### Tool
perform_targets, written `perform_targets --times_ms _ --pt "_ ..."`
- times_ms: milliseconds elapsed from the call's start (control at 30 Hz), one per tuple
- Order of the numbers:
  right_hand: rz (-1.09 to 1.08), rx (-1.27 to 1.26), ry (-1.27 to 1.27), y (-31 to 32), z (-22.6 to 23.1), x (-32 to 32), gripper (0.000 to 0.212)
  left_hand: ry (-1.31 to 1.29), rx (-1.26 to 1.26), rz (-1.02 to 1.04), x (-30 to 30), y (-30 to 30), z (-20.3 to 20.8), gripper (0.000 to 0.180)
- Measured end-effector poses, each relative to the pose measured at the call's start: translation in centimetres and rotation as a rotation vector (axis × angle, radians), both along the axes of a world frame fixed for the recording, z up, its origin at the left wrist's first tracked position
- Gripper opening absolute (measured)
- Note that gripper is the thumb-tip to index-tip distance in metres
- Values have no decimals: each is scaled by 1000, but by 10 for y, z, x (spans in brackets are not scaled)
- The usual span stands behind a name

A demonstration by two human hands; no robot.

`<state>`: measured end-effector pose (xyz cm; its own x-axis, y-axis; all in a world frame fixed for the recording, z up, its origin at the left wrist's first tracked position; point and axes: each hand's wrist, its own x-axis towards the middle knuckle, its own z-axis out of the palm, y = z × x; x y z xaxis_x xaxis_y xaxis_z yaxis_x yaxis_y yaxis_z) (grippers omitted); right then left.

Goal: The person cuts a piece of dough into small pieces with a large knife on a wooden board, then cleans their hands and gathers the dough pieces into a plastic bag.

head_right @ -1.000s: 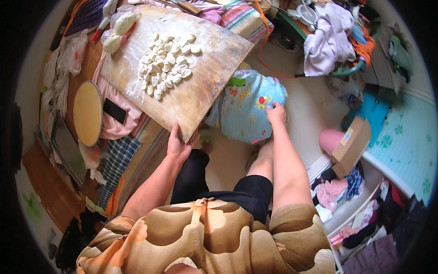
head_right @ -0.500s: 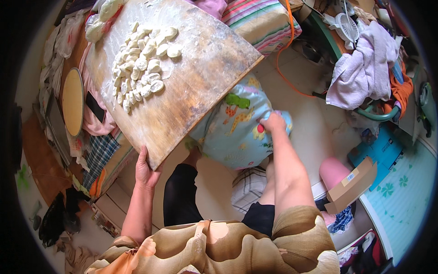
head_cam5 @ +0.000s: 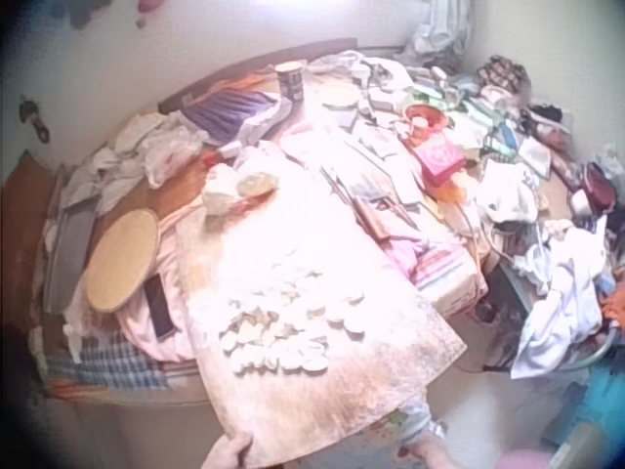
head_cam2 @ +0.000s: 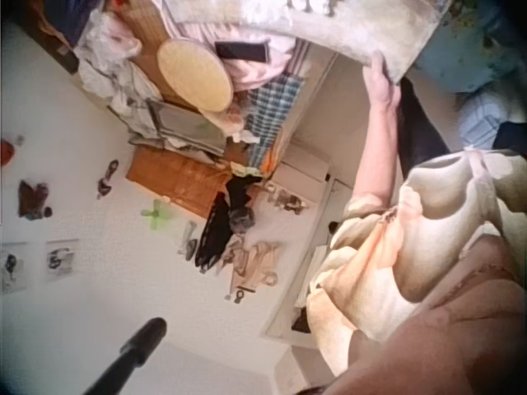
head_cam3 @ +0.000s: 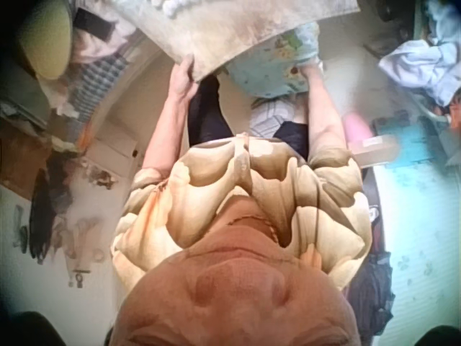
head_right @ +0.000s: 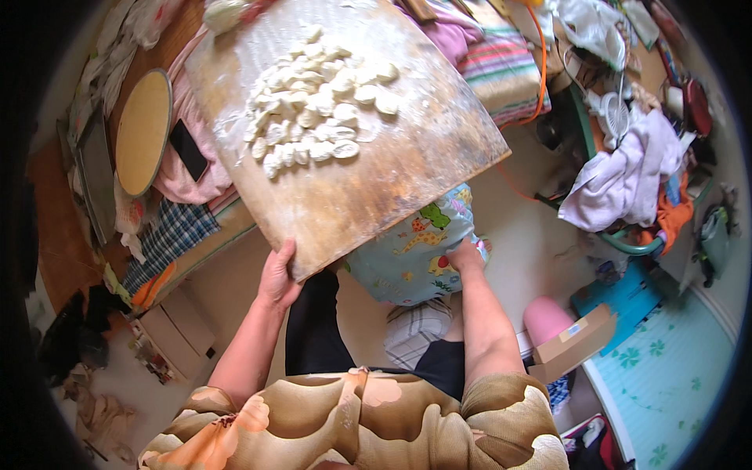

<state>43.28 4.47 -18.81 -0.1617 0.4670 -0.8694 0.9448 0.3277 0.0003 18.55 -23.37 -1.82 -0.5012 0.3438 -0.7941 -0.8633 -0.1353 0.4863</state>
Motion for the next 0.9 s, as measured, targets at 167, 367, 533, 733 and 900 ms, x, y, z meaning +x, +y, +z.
perform_targets --times_ms 167,367,533,733,900 --pt "-398 168 439 38 57 -38 39 -66 35 -12 2 2 0 52" --pt "-1110 -147 1096 132 143 -142 50 -53 -31 -33 -1 2 4 51" --pt "-459 -271 1107 159 185 -211 49 121 -181 43 -14 -5 -12 53" --pt "173 -150 1142 155 168 -249 63 204 -238 108 -51 19 -9 52" --pt "7 -271 1144 152 163 -248 66 232 -199 131 -45 24 -11 52"
